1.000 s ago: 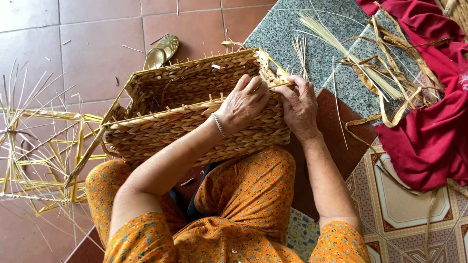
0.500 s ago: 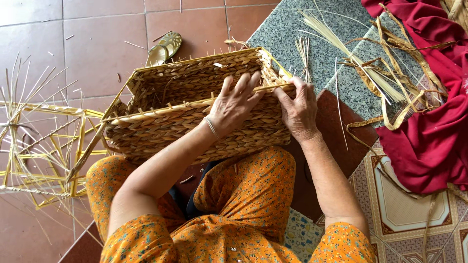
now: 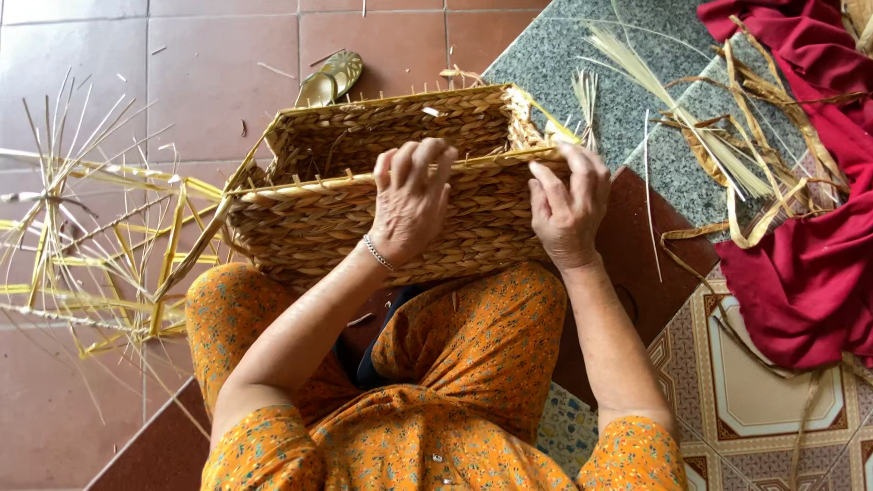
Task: The person trims the protruding edges of a woven basket using scissors. They rotate the basket to access different sides and cut the excess material flush with the rim.
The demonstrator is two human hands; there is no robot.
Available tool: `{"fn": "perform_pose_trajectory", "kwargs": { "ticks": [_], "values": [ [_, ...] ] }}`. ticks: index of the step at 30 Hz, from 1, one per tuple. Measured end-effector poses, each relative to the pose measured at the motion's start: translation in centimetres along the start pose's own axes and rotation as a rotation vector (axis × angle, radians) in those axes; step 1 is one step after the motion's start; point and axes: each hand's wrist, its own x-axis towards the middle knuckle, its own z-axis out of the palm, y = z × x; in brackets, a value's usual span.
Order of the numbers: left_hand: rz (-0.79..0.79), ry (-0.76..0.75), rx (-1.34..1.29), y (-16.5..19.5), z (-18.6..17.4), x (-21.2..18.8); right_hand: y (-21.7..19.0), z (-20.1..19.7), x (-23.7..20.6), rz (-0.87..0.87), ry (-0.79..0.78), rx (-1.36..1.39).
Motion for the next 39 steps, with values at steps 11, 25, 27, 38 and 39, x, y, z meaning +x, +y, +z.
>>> {"fn": "perform_pose_trajectory", "kwargs": {
  "ticks": [11, 25, 27, 38, 39],
  "values": [
    [-0.115, 0.078, -0.166, -0.6, 1.1, -0.3, -2.4, 0.9, -0.1, 0.020, -0.156, -0.093],
    [0.134, -0.155, -0.033, -2.4, 0.3, -0.8, -1.3, 1.1, -0.2, -0.036, -0.227, -0.115],
    [0.113, -0.214, 0.027, -2.2, 0.7, -0.6, -1.5, 1.3, 0.1, -0.051, -0.214, -0.122],
    [0.018, -0.237, 0.132, -0.7, 1.6, 0.5, -2.4, 3.8, 0.2, -0.073, -0.141, -0.385],
    [0.045, -0.189, 0.124, -0.8, 0.9, -0.3, -2.4, 3.6, 0.0, -0.081, -0.121, -0.394]
  ]
}}
